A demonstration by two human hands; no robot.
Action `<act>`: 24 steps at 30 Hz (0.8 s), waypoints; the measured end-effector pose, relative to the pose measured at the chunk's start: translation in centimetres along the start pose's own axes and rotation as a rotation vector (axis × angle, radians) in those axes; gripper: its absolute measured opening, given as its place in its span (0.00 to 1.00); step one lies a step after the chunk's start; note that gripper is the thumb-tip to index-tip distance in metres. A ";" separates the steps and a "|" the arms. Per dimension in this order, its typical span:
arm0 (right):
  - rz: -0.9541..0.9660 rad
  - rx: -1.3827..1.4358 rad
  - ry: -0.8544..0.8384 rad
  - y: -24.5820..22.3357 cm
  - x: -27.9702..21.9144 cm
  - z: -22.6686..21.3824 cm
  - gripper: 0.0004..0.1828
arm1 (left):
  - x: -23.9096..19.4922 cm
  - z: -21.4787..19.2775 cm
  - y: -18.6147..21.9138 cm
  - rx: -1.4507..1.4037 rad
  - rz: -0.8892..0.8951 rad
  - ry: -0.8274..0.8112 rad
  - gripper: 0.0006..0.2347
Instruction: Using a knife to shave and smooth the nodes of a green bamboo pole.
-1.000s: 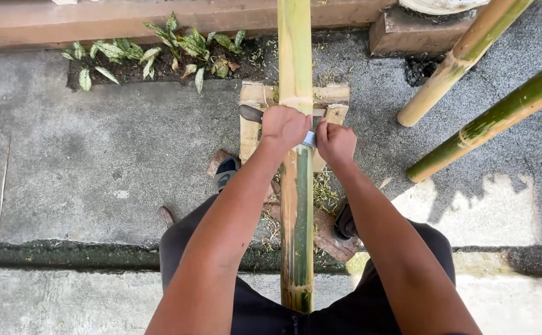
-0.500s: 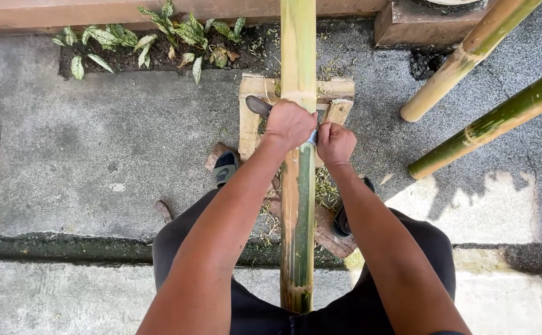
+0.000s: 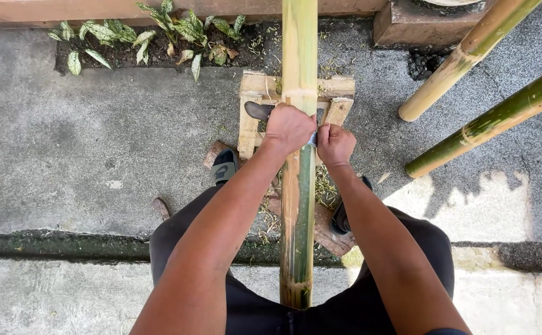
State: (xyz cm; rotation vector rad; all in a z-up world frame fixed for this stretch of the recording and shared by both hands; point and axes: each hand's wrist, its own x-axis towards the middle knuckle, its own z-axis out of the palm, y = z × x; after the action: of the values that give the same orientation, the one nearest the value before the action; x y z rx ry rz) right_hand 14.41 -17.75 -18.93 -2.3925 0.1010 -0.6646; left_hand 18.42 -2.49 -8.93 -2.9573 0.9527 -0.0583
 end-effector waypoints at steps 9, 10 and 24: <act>0.008 0.034 -0.020 -0.7 -1.3 -1.0 0.21 | -1.2 0.4 0.8 -0.010 0.005 -0.011 0.20; 0.009 0.035 -0.021 -0.8 -1.5 -1.2 0.21 | -1.4 0.3 0.9 -0.010 0.004 -0.012 0.20; 0.013 0.036 -0.056 -1.2 -4.4 -3.0 0.21 | -4.3 -1.8 2.7 -0.019 0.004 -0.127 0.23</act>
State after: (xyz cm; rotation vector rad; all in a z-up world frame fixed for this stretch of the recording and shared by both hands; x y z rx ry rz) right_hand 9.08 -17.50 -18.16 -2.3721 0.0809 -0.5883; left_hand 13.30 -2.17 -7.38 -2.9346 0.9483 0.1374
